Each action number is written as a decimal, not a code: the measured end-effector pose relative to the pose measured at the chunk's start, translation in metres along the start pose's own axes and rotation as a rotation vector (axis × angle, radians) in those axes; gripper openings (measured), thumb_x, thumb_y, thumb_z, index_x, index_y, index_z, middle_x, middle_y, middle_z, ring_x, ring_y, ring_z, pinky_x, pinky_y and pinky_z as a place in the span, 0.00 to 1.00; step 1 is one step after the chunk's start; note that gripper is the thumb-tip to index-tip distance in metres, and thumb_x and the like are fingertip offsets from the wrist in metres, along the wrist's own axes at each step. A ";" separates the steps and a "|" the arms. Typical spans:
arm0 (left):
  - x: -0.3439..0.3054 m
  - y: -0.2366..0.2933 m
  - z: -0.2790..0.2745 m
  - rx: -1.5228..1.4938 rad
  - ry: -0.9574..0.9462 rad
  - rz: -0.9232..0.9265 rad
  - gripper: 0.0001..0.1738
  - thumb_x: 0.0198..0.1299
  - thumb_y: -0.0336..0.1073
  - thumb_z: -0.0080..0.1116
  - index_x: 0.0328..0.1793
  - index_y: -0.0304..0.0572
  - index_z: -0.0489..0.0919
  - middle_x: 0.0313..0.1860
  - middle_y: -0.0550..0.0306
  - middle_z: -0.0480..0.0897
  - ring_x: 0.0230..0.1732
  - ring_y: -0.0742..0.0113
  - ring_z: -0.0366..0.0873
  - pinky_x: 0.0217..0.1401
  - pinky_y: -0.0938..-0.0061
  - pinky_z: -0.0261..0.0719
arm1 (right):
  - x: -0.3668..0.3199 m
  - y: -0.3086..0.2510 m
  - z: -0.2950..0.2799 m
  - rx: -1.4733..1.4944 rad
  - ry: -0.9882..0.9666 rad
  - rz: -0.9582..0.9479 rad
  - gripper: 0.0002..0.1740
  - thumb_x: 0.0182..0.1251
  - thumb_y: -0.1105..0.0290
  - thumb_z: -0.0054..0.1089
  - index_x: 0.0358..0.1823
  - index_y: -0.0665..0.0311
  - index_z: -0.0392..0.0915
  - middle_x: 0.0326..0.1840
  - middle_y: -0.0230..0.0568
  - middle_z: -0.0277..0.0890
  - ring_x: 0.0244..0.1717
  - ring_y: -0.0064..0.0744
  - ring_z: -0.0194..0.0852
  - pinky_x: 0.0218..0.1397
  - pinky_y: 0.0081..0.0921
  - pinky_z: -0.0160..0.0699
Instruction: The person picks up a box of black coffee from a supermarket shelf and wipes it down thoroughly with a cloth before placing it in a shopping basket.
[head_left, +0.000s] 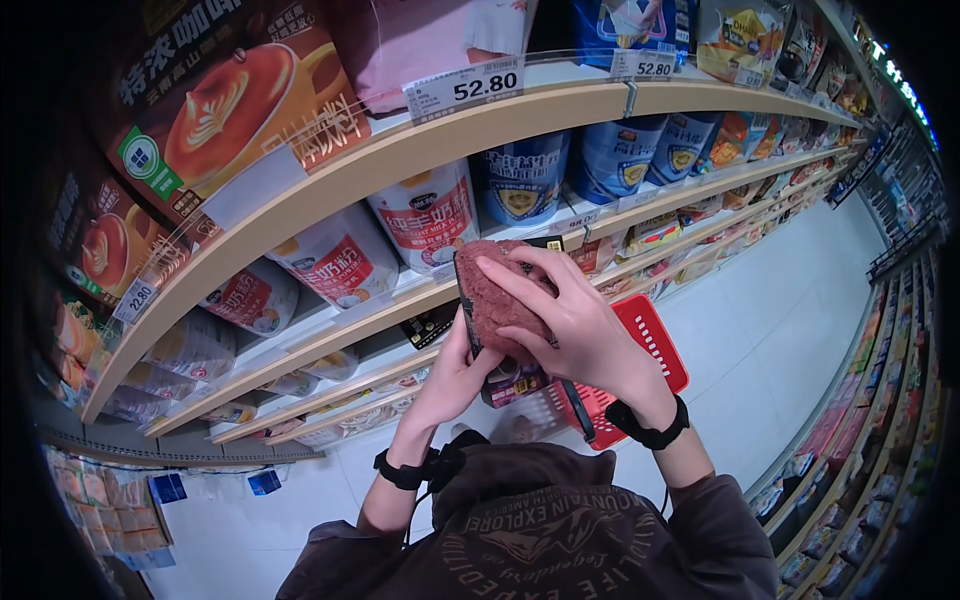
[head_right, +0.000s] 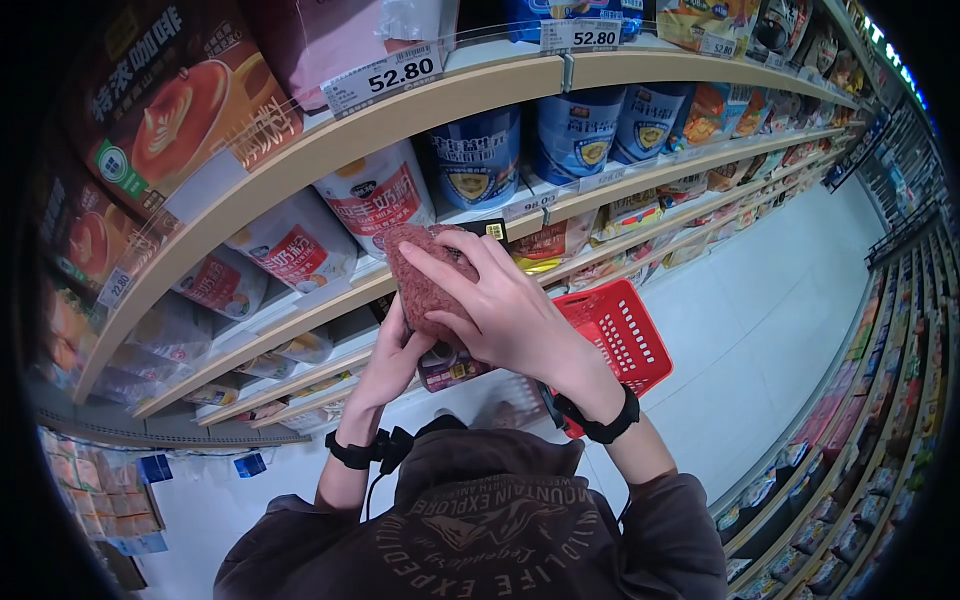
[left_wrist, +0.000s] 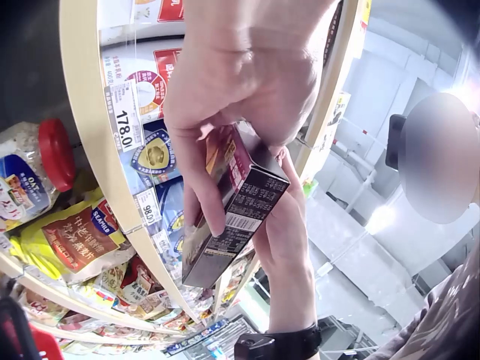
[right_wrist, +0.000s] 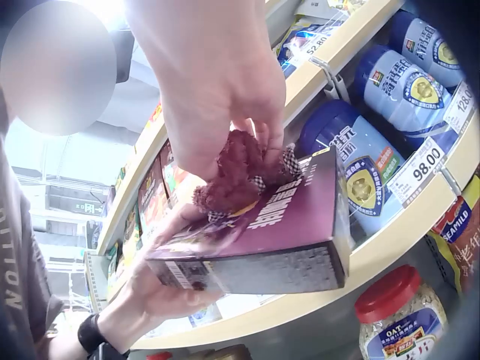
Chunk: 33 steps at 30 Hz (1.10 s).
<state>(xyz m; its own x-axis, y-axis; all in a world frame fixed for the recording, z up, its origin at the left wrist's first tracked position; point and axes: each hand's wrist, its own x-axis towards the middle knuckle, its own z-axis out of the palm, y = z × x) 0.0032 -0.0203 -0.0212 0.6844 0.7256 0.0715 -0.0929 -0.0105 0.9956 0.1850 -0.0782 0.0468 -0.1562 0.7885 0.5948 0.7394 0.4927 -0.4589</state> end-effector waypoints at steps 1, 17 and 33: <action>0.000 0.000 -0.001 -0.059 -0.022 -0.008 0.35 0.69 0.25 0.50 0.80 0.38 0.51 0.69 0.53 0.69 0.67 0.70 0.68 0.69 0.70 0.68 | 0.001 0.001 -0.003 -0.008 -0.014 0.011 0.39 0.53 0.73 0.70 0.70 0.53 0.69 0.61 0.49 0.67 0.59 0.53 0.70 0.60 0.41 0.74; 0.001 0.017 0.002 0.120 0.057 0.059 0.32 0.66 0.25 0.54 0.75 0.36 0.57 0.59 0.55 0.76 0.56 0.73 0.74 0.60 0.75 0.73 | 0.000 0.008 0.001 0.103 0.097 0.049 0.32 0.51 0.77 0.67 0.62 0.57 0.76 0.55 0.48 0.69 0.52 0.48 0.74 0.54 0.36 0.78; 0.003 0.035 0.015 0.813 0.161 0.069 0.34 0.59 0.35 0.60 0.69 0.35 0.58 0.32 0.34 0.82 0.34 0.32 0.81 0.35 0.49 0.78 | 0.001 -0.015 -0.017 -0.305 -0.042 -0.103 0.31 0.47 0.75 0.67 0.57 0.45 0.81 0.55 0.41 0.70 0.48 0.44 0.71 0.51 0.36 0.73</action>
<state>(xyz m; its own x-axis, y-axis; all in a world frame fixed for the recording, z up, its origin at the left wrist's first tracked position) 0.0128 -0.0285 0.0147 0.5789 0.7940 0.1856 0.4629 -0.5074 0.7268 0.1849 -0.0908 0.0650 -0.2623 0.7578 0.5974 0.8796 0.4424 -0.1749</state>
